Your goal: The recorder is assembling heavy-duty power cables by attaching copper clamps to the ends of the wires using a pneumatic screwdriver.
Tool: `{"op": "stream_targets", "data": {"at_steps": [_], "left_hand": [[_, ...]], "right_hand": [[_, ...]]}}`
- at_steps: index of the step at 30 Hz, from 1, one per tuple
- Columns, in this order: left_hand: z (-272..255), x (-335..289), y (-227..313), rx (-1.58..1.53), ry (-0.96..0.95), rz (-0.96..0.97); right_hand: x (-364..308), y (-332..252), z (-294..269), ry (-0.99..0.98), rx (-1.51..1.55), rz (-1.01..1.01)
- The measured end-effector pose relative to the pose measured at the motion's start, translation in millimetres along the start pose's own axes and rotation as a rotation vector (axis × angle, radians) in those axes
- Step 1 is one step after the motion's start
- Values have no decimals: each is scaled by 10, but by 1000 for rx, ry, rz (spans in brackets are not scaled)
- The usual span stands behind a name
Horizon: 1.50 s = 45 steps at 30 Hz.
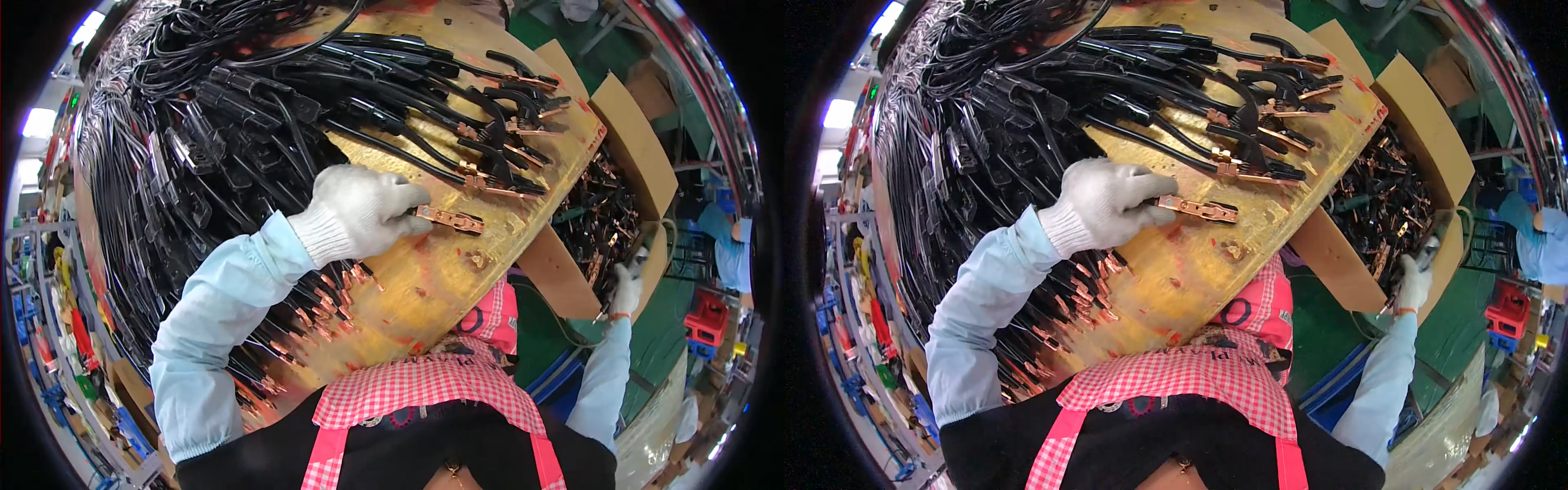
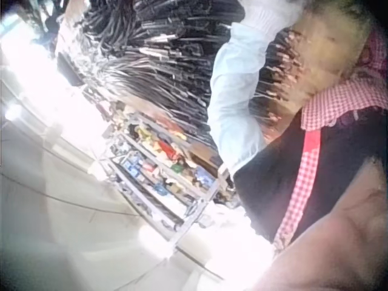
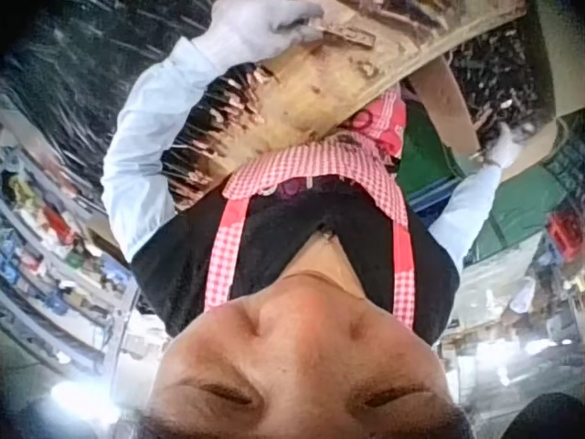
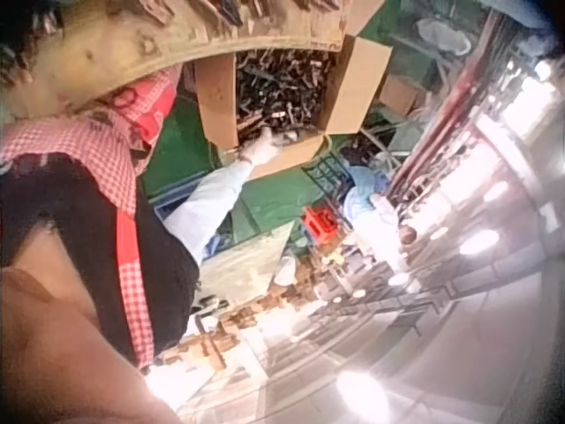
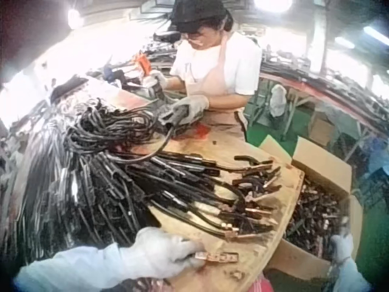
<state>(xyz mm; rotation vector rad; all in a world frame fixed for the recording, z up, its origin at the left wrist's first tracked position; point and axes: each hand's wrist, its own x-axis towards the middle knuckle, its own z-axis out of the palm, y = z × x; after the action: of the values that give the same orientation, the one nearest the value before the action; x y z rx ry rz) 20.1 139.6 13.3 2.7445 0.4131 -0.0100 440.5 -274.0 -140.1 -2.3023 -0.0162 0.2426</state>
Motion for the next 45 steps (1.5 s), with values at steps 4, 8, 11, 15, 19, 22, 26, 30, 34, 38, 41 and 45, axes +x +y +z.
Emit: {"op": "stream_targets", "data": {"at_steps": [4,8,11,15,19,22,26,30,34,38,41,45], "left_hand": [[25,-18,5,10,3,-22],[92,-11,0,-28,95,-64],[76,2,6,12,93,-79],[56,18,50,109,-34,-107],[25,43,58,145,-120,-118],[26,53,63,146,-144,-132],[1,67,62,150,-153,-133],[43,62,14,132,-133,-108],[104,36,1,116,-100,-97],[74,41,46,104,-138,-135],[133,36,31,110,-72,-100],[131,40,32,95,-16,-66]], "right_hand": [[-643,-1088,-51,-93,905,-177],[-1395,-2245,278,-641,1529,-283],[-2020,-2710,823,-656,1458,-349],[-2457,-2972,1294,-783,1432,-343],[-2536,-2982,1441,-846,1382,-331],[-2540,-2985,1492,-863,1366,-343],[-2549,-3003,1526,-877,1354,-368],[-2592,-2988,1496,-920,1343,-393],[-2630,-2877,1502,-771,1142,-594],[-2659,-2879,1456,-843,1165,-526],[-2617,-2897,1507,-921,1224,-614],[-2619,-2968,1468,-943,1325,-691]]}}
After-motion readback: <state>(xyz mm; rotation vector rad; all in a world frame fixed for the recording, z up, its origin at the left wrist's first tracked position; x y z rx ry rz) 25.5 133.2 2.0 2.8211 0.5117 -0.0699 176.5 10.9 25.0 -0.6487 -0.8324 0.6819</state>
